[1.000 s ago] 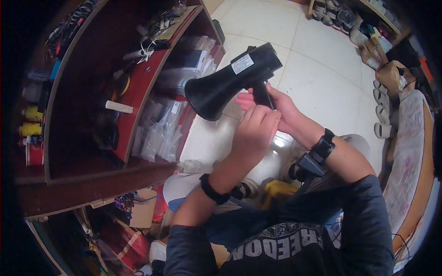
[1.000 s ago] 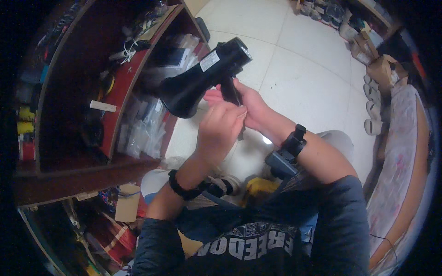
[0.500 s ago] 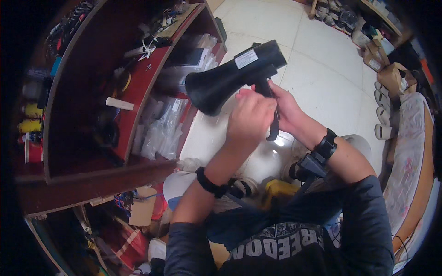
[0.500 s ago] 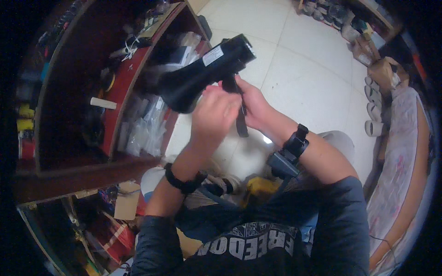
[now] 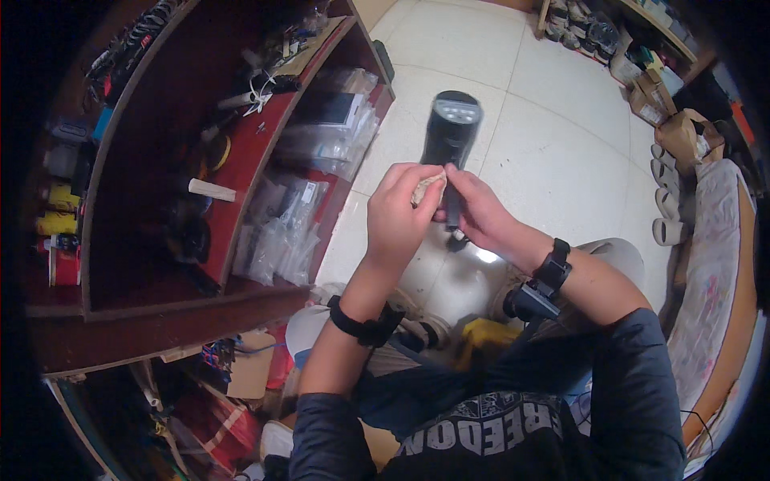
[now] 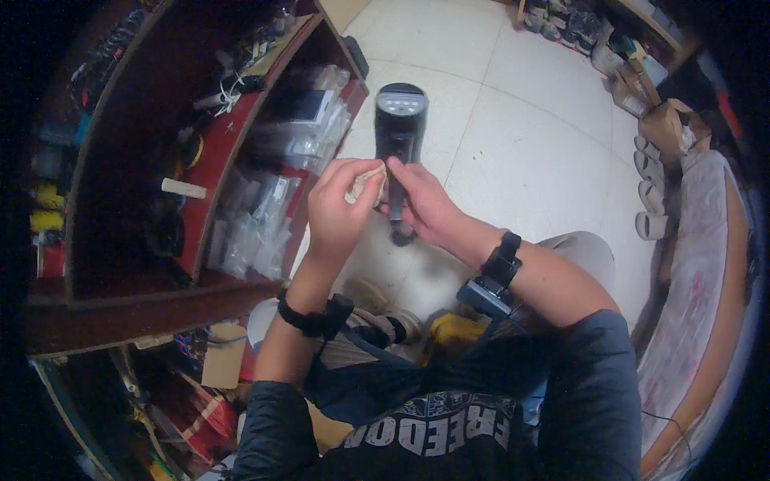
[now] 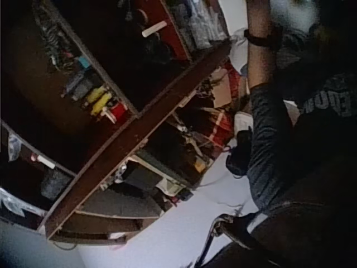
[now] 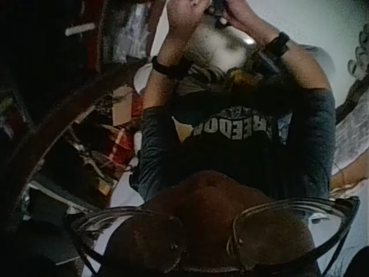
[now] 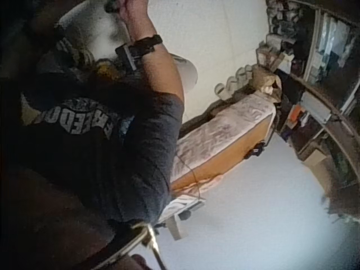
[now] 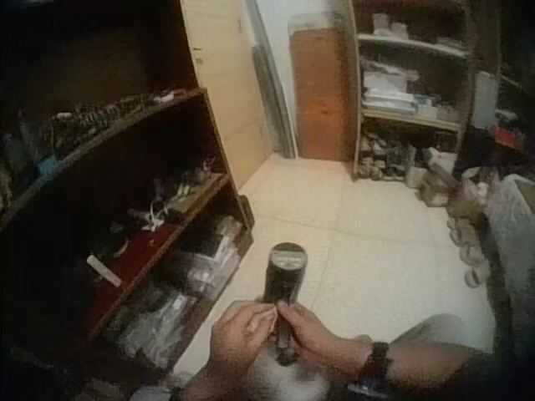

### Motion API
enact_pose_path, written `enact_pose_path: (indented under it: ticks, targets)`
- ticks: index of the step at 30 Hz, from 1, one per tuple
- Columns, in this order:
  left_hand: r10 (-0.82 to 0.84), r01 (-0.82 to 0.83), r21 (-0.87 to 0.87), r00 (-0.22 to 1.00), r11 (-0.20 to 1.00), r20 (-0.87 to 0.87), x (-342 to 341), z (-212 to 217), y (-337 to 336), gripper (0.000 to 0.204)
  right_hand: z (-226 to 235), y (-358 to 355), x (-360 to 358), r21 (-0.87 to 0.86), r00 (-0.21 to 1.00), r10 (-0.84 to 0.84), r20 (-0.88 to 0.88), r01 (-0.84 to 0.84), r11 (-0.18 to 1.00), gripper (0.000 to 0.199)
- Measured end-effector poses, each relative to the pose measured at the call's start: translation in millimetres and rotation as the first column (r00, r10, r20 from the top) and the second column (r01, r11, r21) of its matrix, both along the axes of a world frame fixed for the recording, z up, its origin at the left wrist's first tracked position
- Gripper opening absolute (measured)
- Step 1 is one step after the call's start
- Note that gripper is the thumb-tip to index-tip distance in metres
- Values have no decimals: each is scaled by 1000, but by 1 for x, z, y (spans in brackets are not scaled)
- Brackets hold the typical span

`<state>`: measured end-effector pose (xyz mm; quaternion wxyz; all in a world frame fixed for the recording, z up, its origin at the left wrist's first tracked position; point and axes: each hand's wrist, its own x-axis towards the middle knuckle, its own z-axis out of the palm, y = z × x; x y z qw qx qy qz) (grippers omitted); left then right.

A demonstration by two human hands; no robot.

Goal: The person sits on the floor and uses a tissue to wipe the exterior and interior surfaces of a black megaphone. They clean the handle, the bell, and the control panel area, then place the megaphone back on the floor.

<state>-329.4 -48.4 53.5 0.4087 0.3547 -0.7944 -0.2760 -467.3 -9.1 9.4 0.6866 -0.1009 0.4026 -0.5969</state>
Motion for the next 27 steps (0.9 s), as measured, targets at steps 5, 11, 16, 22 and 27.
enact_pose_path:
  ticks: [5, 11, 16, 22, 27]
  targets:
    - [-42, 42, 4, 997, 999, 57, 0, -13, -5, 17, -10, 10, 2, 12, 981, 145, -133, -145, 989, 50]
    - [60, -18, -149, 958, 989, 281, -1, -15, -4, 14, -44, 6, 8, -47, 922, 167, -350, -196, 980, 36]
    - [84, -41, -134, 937, 990, 340, 3, -15, 0, 13, -34, 4, 10, 86, 836, 122, -535, -90, 992, 32]
    - [-49, 70, -73, 965, 995, 259, -5, -8, 27, 13, -18, 0, 1, 83, 989, 30, -147, -18, 996, 30]
    - [29, -17, -48, 969, 999, 247, 1, -11, -13, 13, -7, 2, -3, 62, 956, 88, -281, -74, 995, 31]
